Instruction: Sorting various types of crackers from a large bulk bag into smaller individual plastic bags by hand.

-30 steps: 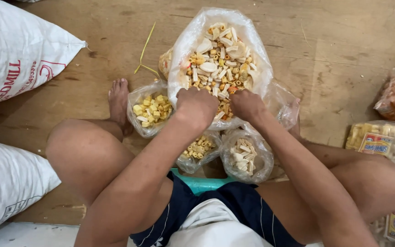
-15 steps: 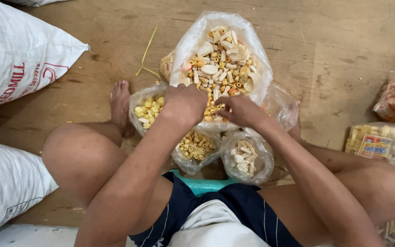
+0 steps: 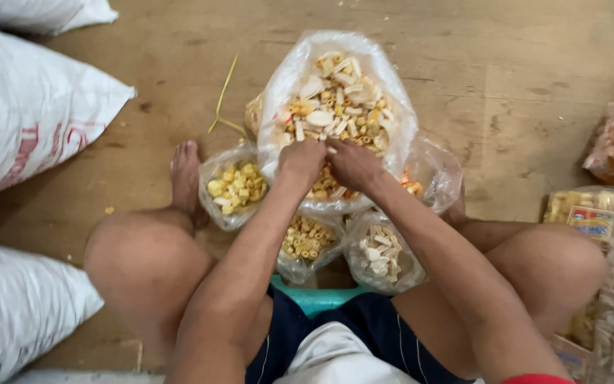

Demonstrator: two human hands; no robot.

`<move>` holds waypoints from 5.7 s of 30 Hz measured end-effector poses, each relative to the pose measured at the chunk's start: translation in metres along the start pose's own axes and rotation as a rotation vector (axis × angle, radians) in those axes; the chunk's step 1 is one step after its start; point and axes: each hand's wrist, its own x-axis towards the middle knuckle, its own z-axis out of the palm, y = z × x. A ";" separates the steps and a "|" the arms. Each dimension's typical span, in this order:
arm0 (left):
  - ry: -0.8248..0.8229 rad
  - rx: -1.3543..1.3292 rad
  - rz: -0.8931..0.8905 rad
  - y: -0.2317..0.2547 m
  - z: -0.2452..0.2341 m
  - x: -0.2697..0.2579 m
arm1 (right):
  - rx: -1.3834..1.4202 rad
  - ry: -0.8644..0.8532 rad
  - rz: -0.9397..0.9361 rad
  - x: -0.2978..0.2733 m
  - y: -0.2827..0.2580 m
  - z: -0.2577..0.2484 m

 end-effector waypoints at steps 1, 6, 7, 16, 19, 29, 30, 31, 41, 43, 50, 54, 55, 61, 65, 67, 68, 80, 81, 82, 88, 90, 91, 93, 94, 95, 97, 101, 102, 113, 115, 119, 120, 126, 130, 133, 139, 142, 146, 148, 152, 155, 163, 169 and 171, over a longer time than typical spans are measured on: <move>0.003 0.010 0.008 -0.002 0.003 0.002 | 0.000 0.009 0.010 0.002 0.004 0.002; -0.004 0.288 0.002 -0.010 0.024 -0.002 | -0.139 0.118 -0.035 0.015 0.016 0.051; -0.008 0.284 0.001 -0.008 0.025 -0.004 | -0.138 0.112 -0.037 0.010 0.009 0.040; -0.021 0.280 -0.022 -0.005 0.019 0.009 | -0.145 0.115 -0.002 0.029 0.032 0.097; 0.010 0.289 -0.002 0.009 -0.004 0.005 | -0.072 0.049 0.079 0.019 0.021 0.074; -0.020 0.185 0.063 0.034 -0.062 -0.087 | 0.259 0.003 0.122 0.032 0.028 0.051; -0.036 0.201 0.084 0.030 -0.058 -0.098 | 0.311 -0.006 0.134 0.032 0.028 0.049; -0.037 0.200 0.081 0.028 -0.048 -0.102 | 0.313 -0.007 0.132 0.029 0.027 0.047; -0.220 0.180 0.109 -0.022 -0.006 -0.110 | 0.412 -0.253 0.069 -0.043 -0.032 -0.050; -0.183 0.160 0.107 -0.029 -0.004 -0.094 | 0.469 -0.301 0.048 -0.063 -0.056 -0.079; 0.103 0.338 0.215 -0.021 0.022 -0.029 | 0.446 -0.390 -0.065 -0.107 -0.090 -0.123; 0.012 0.451 0.135 -0.002 0.016 -0.035 | 0.005 -0.370 -0.018 -0.125 -0.065 -0.097; 0.007 0.455 0.144 0.002 0.010 -0.037 | 0.012 -0.371 -0.009 -0.129 -0.056 -0.088; -0.086 0.539 0.082 0.004 0.013 -0.025 | -0.158 -0.282 0.096 -0.134 -0.049 -0.116; -0.071 0.508 0.060 0.001 0.014 -0.012 | -0.096 -0.257 0.075 -0.132 -0.053 -0.131; -0.058 0.466 0.062 0.004 0.006 -0.007 | -0.085 -0.254 0.088 -0.136 -0.048 -0.127; -0.051 0.384 0.069 0.007 0.000 -0.006 | -0.155 -0.186 0.098 -0.138 -0.044 -0.123; -0.211 -0.340 0.323 0.054 -0.162 -0.127 | -0.030 0.270 0.046 -0.145 -0.048 -0.176; -0.220 -0.364 0.350 0.054 -0.163 -0.129 | 0.000 0.280 0.032 -0.146 -0.049 -0.174; -0.214 -0.366 0.348 0.054 -0.164 -0.129 | -0.004 0.280 0.027 -0.144 -0.048 -0.172; -0.281 -0.389 0.337 0.047 -0.155 -0.129 | 0.003 0.408 -0.104 -0.138 -0.058 -0.152; -0.291 -0.359 0.333 0.047 -0.157 -0.132 | -0.016 0.404 -0.140 -0.135 -0.062 -0.153; -0.290 -0.362 0.331 0.044 -0.154 -0.130 | -0.016 0.402 -0.144 -0.134 -0.063 -0.149; -0.311 -0.307 0.301 0.038 -0.150 -0.126 | -0.030 0.428 -0.175 -0.131 -0.065 -0.142; -0.310 -0.308 0.301 0.036 -0.150 -0.127 | -0.031 0.428 -0.176 -0.130 -0.072 -0.151; -0.302 -0.226 0.230 0.033 -0.151 -0.129 | -0.007 0.227 -0.168 -0.129 -0.079 -0.160; -0.292 -0.144 0.157 0.029 -0.151 -0.131 | 0.017 0.029 -0.159 -0.131 -0.087 -0.169; -0.181 0.075 0.001 0.003 -0.106 -0.110 | -0.086 -0.298 -0.042 -0.137 -0.084 -0.142; -0.157 0.106 -0.018 -0.007 -0.085 -0.099 | -0.158 -0.373 -0.009 -0.139 -0.081 -0.131; 0.101 0.122 0.189 -0.026 0.060 0.012 | -0.197 -0.246 -0.038 -0.121 -0.086 -0.084; 0.121 0.168 0.210 -0.022 0.064 0.007 | -0.205 -0.226 -0.045 -0.120 -0.086 -0.079; 0.156 0.174 0.199 -0.023 0.074 0.013 | -0.258 -0.155 -0.039 -0.118 -0.096 -0.094; 0.166 0.165 0.212 -0.024 0.078 0.016 | -0.241 -0.158 -0.046 -0.117 -0.101 -0.102; 0.147 0.218 0.245 -0.028 0.096 0.033 | -0.235 -0.114 -0.084 -0.119 -0.102 -0.089; 0.141 0.207 0.244 -0.025 0.093 0.031 | -0.270 -0.092 -0.057 -0.123 -0.102 -0.091; 0.128 0.182 0.230 -0.018 0.081 0.025 | -0.245 -0.108 -0.046 -0.124 -0.101 -0.098; 0.078 0.207 0.187 -0.020 0.086 0.030 | -0.224 -0.166 -0.026 -0.126 -0.098 -0.101; 0.059 0.177 0.179 -0.017 0.079 0.027 | -0.228 -0.142 -0.040 -0.126 -0.097 -0.096; 0.075 0.153 0.181 -0.012 0.065 0.019 | -0.246 -0.126 -0.051 -0.125 -0.095 -0.092; 0.074 0.145 0.173 -0.012 0.067 0.016 | -0.232 -0.132 -0.047 -0.126 -0.097 -0.093; 0.117 0.132 0.143 -0.021 0.082 0.025 | -0.225 -0.132 -0.045 -0.127 -0.098 -0.099; 0.107 0.109 0.133 -0.027 0.089 0.032 | -0.222 -0.146 -0.047 -0.126 -0.096 -0.096; 0.040 0.046 0.065 -0.029 0.058 0.008 | -0.205 -0.203 -0.029 -0.128 -0.091 -0.101; 0.140 -0.308 0.070 0.002 -0.015 -0.032 | -0.153 -0.197 0.070 -0.131 -0.068 -0.122; 0.230 -0.492 0.154 0.024 -0.049 -0.066 | -0.054 -0.037 0.211 -0.130 -0.063 -0.132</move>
